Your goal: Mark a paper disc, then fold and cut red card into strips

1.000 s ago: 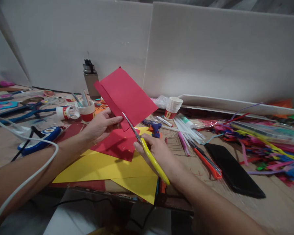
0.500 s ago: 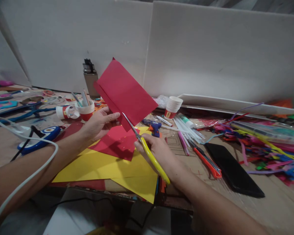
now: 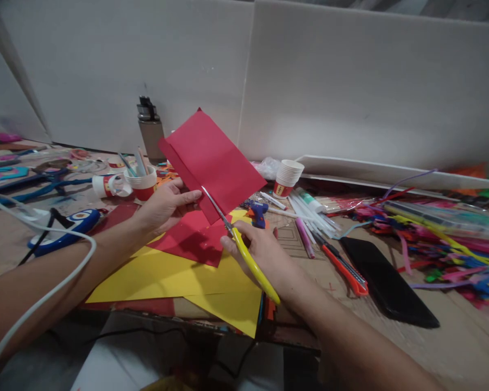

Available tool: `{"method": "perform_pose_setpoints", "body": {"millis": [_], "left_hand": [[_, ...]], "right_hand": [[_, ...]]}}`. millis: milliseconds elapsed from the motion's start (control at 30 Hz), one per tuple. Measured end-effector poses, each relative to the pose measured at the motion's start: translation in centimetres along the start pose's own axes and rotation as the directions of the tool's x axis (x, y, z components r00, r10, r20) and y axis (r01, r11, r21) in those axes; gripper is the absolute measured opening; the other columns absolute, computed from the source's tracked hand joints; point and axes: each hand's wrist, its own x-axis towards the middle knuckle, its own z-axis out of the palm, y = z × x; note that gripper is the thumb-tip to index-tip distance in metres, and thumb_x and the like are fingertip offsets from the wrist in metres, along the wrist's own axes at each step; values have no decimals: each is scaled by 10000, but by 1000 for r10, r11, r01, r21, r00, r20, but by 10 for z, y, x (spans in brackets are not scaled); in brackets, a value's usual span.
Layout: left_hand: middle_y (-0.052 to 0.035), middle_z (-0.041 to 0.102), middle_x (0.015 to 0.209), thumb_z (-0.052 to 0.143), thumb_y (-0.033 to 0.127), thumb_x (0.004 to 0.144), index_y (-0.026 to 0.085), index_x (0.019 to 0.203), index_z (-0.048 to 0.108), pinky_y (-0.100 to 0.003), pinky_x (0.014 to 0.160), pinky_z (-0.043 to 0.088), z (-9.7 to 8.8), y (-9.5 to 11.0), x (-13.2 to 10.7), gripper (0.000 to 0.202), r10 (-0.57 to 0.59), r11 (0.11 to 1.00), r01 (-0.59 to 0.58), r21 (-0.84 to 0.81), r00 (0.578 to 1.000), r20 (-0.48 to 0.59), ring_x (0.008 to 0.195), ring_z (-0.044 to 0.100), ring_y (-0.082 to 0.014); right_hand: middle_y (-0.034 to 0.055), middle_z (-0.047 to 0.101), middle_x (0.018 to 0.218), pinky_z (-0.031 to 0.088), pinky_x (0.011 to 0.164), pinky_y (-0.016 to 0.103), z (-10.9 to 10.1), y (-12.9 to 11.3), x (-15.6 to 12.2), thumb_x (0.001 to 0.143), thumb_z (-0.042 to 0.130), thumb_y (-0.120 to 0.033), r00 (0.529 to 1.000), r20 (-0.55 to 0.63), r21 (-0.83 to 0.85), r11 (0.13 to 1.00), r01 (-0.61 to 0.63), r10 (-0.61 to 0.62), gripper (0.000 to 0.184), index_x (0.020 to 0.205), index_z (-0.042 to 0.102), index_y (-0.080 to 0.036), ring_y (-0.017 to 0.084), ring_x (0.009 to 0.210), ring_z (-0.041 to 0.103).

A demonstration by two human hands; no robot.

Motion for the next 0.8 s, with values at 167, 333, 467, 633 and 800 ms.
{"method": "perform_pose_setpoints", "body": {"millis": [167,333,467,633,800], "left_hand": [[-77,699,922,806,236,635,137,912,687,-287,703,523,-1,-2,1,317,19,1000,-19,12,1000,3,788,635,-148],[-80,699,915,802,232,638,136,918,687,-287,702,527,-1,-1,1,317,18,1000,-18,18,1000,11,779,634,-146],[-82,702,935,794,221,648,136,922,687,-284,699,526,0,0,1,306,15,1000,-15,15,1000,9,794,637,-149],[-82,704,924,804,221,632,129,921,686,-283,695,526,0,0,1,325,6,1000,-6,13,1000,1,781,643,-151],[-68,698,896,795,221,649,123,919,675,-274,683,523,-1,1,1,311,-1,1000,1,10,1000,-4,729,627,-125]], "right_hand": [[-21,473,684,299,507,241,2,2,0,908,437,-474,999,-31,24,1000,10,-9,296,807,509,-205,115,582,418],[-31,444,642,293,483,230,4,1,0,903,446,-471,999,-36,32,999,-15,16,303,764,484,-205,102,538,412],[-40,416,604,291,473,229,5,0,0,906,437,-449,998,-56,38,999,-37,39,295,737,456,-207,96,508,399],[-39,422,588,286,465,224,5,1,1,890,469,-441,998,-60,38,999,-28,30,293,718,466,-204,92,503,393],[-43,415,582,284,463,222,5,3,2,898,456,-439,998,-57,27,1000,-13,14,291,728,473,-203,89,496,386]]}}
